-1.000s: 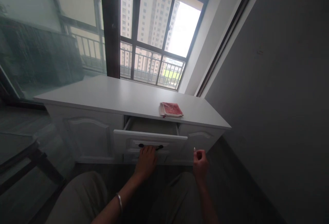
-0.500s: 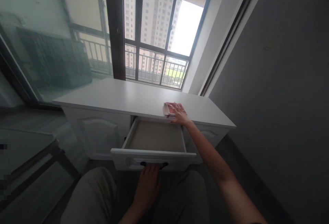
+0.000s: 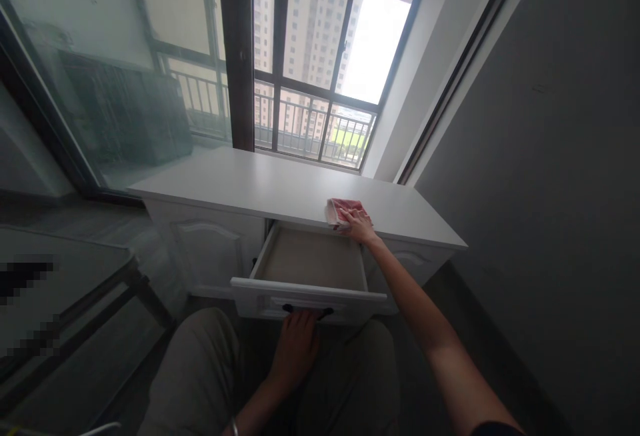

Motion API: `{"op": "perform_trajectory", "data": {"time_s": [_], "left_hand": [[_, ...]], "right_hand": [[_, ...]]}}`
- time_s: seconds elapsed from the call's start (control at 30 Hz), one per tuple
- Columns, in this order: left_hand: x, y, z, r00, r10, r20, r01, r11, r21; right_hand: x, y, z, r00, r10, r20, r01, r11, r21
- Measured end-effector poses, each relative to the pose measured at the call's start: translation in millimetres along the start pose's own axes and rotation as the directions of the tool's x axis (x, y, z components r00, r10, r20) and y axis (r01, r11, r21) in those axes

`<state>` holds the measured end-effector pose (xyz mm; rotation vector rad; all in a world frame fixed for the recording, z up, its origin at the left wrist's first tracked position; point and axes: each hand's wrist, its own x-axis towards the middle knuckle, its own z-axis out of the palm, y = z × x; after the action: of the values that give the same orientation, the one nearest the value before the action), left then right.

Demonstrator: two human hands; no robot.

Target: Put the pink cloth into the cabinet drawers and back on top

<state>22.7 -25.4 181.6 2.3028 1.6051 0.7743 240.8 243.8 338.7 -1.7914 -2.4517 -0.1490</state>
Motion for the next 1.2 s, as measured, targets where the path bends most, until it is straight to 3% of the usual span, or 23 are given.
{"op": "perform_trajectory", "data": {"time_s": [0.33,0.47,0.57,0.7,0.77,0.83,0.87,0.93,1.0,1.03,1.07,1.1,1.2], "left_hand": [[-1,-10,6.5,0.996,0.040,-0.076,-0.048,0.993,-0.106],[-7,-17,-12.7,0.977,0.046,-0.207,-0.098,0.963,-0.251],[-16,-40,-45.8,0.919,-0.024,-0.394,-0.084,0.963,-0.256],[-33,-104,-87.6,0.749,-0.087,-0.657,0.017,0.994,-0.112],[-41,-143,-96.0,0.685,-0.105,-0.720,0.114,0.993,-0.037],[-46,-177,-92.8,0.655,-0.191,-0.731,0.264,0.965,-0.015],[-47,-190,-87.5,0.654,-0.248,-0.715,0.346,0.938,-0.009],[-45,-207,-72.2,0.670,-0.378,-0.639,0.501,0.866,0.013],[-40,-213,-55.7,0.708,-0.468,-0.529,0.587,0.806,0.072],[-38,-213,-48.7,0.730,-0.489,-0.476,0.603,0.790,0.113],[-35,-212,-42.8,0.752,-0.498,-0.431,0.606,0.780,0.155],[-34,-211,-38.3,0.768,-0.502,-0.398,0.605,0.773,0.193],[-33,-211,-30.7,0.781,-0.505,-0.368,0.607,0.751,0.259]], "right_hand": [[-23,-13,-11,0.998,0.040,-0.050,-0.038,0.998,0.053],[-25,-29,-12,0.986,0.136,-0.100,-0.123,0.984,0.128],[-20,-45,-3,0.964,0.200,-0.175,-0.154,0.957,0.246],[-12,-69,16,0.917,0.198,-0.347,-0.063,0.929,0.364],[-9,-83,26,0.898,0.111,-0.425,0.042,0.941,0.336],[-8,-98,35,0.875,-0.057,-0.480,0.201,0.947,0.252],[-6,-105,41,0.851,-0.173,-0.496,0.303,0.933,0.195],[-2,-118,53,0.761,-0.437,-0.480,0.532,0.844,0.075],[7,-126,68,0.647,-0.657,-0.387,0.712,0.702,0.000],[12,-129,76,0.613,-0.721,-0.323,0.760,0.650,-0.011],[18,-131,84,0.611,-0.746,-0.264,0.772,0.635,-0.007],[25,-133,91,0.638,-0.739,-0.215,0.757,0.653,0.004],[47,-140,109,0.764,-0.631,-0.134,0.642,0.765,0.053]]}}
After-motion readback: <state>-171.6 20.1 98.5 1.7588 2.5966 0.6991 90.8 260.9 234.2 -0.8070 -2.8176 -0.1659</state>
